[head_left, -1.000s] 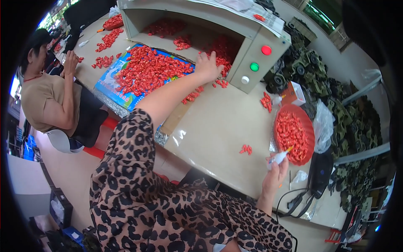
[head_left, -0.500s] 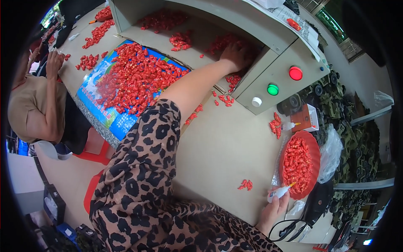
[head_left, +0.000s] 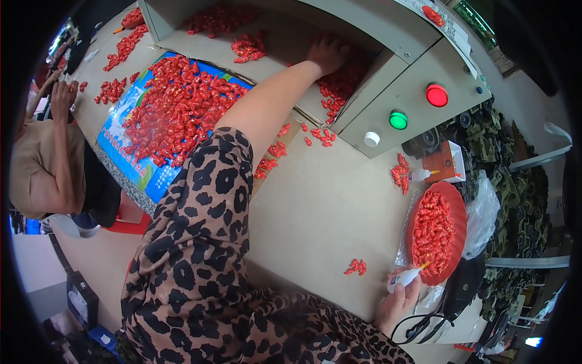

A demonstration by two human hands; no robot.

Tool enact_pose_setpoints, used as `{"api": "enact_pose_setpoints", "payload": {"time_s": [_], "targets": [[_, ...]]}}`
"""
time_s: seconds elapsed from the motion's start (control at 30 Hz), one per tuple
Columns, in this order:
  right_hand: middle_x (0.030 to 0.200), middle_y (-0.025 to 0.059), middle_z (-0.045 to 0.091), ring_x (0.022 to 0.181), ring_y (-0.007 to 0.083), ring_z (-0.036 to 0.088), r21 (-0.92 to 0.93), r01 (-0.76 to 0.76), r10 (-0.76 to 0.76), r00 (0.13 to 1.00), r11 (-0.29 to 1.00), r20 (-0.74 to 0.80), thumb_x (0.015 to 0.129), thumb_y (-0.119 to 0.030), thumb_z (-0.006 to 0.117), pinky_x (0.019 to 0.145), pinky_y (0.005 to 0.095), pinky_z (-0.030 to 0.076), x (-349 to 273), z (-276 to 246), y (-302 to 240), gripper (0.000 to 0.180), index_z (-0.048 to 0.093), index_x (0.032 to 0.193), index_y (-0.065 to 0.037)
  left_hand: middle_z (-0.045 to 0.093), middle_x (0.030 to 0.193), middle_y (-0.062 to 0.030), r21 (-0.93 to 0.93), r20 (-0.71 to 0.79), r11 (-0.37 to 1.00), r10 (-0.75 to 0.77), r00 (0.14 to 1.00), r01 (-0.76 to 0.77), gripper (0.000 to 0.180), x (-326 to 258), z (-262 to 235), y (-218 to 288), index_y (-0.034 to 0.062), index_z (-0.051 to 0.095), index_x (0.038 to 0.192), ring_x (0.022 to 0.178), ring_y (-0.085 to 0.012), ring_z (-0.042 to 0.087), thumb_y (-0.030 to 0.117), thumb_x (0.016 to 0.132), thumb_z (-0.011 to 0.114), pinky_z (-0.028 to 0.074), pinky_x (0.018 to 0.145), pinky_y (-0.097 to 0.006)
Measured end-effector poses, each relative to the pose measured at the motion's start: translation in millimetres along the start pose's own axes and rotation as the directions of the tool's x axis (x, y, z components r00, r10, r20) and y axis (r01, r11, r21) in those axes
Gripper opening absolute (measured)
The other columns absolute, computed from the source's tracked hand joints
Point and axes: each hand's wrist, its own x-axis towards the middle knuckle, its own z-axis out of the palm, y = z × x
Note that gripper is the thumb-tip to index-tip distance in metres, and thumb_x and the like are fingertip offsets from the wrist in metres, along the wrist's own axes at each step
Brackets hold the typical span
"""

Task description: The person takes heated plastic toy pieces from a heating machine and applies glue to assemble the parts together using a glue bottle.

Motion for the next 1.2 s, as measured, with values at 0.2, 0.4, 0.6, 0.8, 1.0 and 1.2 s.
{"api": "enact_pose_setpoints", "payload": {"time_s": [0.2, 0.4, 0.6, 0.8, 1.0, 1.2], "targets": [[0.089, 0.0103, 0.050, 0.079, 0.0175, 0.048, 0.002, -0.019, 0.019, 0.999, 1.000, -0.044, 0.072, -0.022, 0.056, 0.070, 0.0277, 0.038, -3, -15, -10, 0.050, 0.039, 0.113, 0.001, 0.045, 0.109, -0.0203, -0.048, 0.042, 0.995, 0.095, 0.995, -0.093, 0.030, -52, -70, 57, 0.0027, 0.047, 0.100, 0.099, -0.0363, 0.044, 0.014, 0.073, 0.046, 0.039, 0.082, -0.040], [0.089, 0.0096, 0.050, 0.079, 0.0171, 0.048, 0.050, 0.013, -0.014, 1.000, 0.999, 0.020, 0.073, -0.021, 0.056, 0.071, 0.0276, 0.038, -13, -36, -34, 0.047, 0.041, 0.112, 0.001, 0.056, 0.076, -0.0189, -0.055, 0.607, 0.963, 0.243, 0.757, -0.265, 0.012, -165, -169, 87, -0.0026, 0.054, 0.077, 0.078, -0.0339, 0.054, 0.006, 0.070, 0.051, 0.043, 0.071, -0.039], [0.089, 0.0092, 0.051, 0.078, 0.0162, 0.049, 0.057, 0.062, -0.065, 0.997, 0.996, 0.039, 0.073, -0.017, 0.054, 0.070, 0.0264, 0.039, -38, -61, -55, 0.045, 0.040, 0.112, 0.001, 0.055, 0.085, -0.0195, 0.097, 0.533, 0.871, 0.364, 0.764, -0.482, 0.015, -204, -168, 103, -0.0019, 0.055, 0.079, 0.084, -0.0316, 0.052, 0.008, 0.069, 0.059, 0.043, 0.073, -0.038], [0.089, 0.0095, 0.052, 0.077, 0.0159, 0.050, 0.077, 0.060, -0.064, 0.996, 0.995, 0.056, 0.074, -0.015, 0.054, 0.068, 0.0253, 0.039, -51, -83, -65, 0.045, 0.040, 0.113, 0.001, 0.052, 0.090, -0.0189, -0.060, 0.561, 0.916, 0.359, 0.746, -0.396, 0.024, -216, -178, 133, -0.0018, 0.052, 0.092, 0.084, -0.0324, 0.051, 0.008, 0.071, 0.056, 0.043, 0.074, -0.037], [0.090, 0.0095, 0.050, 0.078, 0.0148, 0.050, 0.099, 0.041, -0.050, 0.994, 0.994, 0.092, 0.073, -0.013, 0.055, 0.069, 0.0258, 0.040, -55, -92, -70, 0.045, 0.038, 0.112, 0.002, 0.048, 0.095, -0.0236, 0.063, 0.519, 0.888, 0.360, 0.775, -0.455, 0.027, -237, -170, 150, -0.0096, 0.043, 0.100, 0.091, -0.0343, 0.048, 0.006, 0.078, 0.042, 0.039, 0.080, -0.038], [0.091, 0.0094, 0.050, 0.078, 0.0152, 0.050, 0.097, 0.004, -0.013, 0.995, 0.995, 0.098, 0.073, -0.013, 0.055, 0.069, 0.0263, 0.040, -60, -94, -71, 0.045, 0.038, 0.112, 0.001, 0.047, 0.094, -0.0228, 0.029, 0.453, 0.954, 0.252, 0.855, -0.297, 0.023, -246, -168, 154, -0.0086, 0.043, 0.094, 0.093, -0.0333, 0.045, 0.001, 0.072, 0.042, 0.039, 0.080, -0.038]]}}
